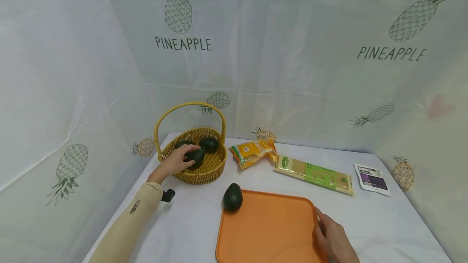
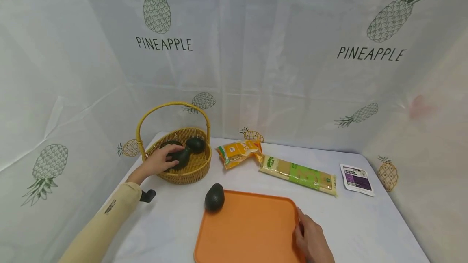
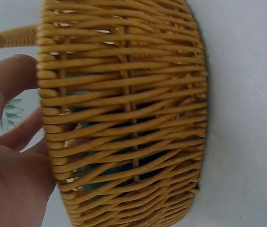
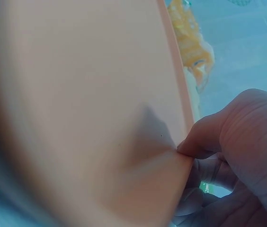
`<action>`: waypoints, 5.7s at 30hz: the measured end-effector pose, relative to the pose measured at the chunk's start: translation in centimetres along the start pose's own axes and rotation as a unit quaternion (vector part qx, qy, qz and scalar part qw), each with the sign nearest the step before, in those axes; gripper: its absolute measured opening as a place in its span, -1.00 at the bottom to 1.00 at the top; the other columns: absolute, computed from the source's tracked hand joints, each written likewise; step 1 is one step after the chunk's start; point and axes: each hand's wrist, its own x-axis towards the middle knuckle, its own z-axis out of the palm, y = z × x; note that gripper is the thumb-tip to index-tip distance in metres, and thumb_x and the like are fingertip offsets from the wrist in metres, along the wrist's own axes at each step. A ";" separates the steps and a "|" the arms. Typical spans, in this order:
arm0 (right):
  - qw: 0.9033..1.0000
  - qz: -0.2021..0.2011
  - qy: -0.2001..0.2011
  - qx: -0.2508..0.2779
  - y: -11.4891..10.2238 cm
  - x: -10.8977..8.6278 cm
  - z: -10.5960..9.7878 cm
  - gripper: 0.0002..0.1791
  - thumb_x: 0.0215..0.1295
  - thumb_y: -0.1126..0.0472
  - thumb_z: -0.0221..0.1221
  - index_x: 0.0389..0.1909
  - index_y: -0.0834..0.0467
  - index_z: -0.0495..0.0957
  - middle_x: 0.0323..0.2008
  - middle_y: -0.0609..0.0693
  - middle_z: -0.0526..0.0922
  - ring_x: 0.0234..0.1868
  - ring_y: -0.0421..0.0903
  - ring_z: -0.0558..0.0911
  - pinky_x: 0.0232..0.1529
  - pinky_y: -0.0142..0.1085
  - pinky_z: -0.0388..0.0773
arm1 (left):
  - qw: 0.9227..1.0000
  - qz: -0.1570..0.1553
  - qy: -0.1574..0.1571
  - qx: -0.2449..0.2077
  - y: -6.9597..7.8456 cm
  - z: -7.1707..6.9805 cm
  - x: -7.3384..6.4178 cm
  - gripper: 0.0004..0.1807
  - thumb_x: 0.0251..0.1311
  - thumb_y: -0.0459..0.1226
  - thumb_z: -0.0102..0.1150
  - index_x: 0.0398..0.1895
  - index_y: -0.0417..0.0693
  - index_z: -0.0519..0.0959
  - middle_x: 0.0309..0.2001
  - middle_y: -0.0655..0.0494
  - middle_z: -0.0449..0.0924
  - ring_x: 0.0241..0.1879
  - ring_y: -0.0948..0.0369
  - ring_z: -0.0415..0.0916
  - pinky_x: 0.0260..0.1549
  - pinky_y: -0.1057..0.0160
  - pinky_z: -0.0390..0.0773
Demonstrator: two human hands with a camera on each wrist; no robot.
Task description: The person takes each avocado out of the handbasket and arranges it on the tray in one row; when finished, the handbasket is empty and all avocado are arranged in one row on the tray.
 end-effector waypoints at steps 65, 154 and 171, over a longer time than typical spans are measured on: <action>1.000 -0.004 -0.002 0.001 -0.1 0.0 -0.1 -0.35 0.43 0.37 0.14 0.51 0.48 0.33 -0.40 -0.08 0.50 -0.37 -0.17 0.44 -0.37 -0.37 0.37 | 0.995 0.005 -0.050 0.084 -0.3 2.1 2.1 -0.29 0.23 -0.30 0.55 0.46 -0.16 0.55 0.54 -0.17 0.45 0.53 -0.26 0.37 0.46 -0.32 0.42; 1.000 -0.004 -0.009 0.012 0.1 -0.1 -0.5 -0.32 0.44 0.35 0.11 0.55 0.47 0.28 -0.35 -0.05 0.51 -0.36 -0.17 0.45 -0.42 -0.38 0.37 | 0.994 0.085 0.056 0.044 10.6 2.9 -2.9 -0.24 0.14 -0.32 0.62 0.44 -0.16 0.56 0.49 -0.16 0.51 0.45 -0.13 0.52 0.28 -0.11 0.65; 1.000 -0.007 -0.003 0.008 -0.1 -0.2 -0.6 -0.33 0.44 0.36 0.11 0.54 0.47 0.29 -0.34 -0.05 0.53 -0.34 -0.16 0.46 -0.41 -0.38 0.39 | 0.993 0.098 0.028 0.055 12.5 4.9 -3.6 -0.27 0.14 -0.26 0.62 0.42 -0.09 0.58 0.47 -0.09 0.53 0.31 -0.02 0.64 0.18 0.01 0.73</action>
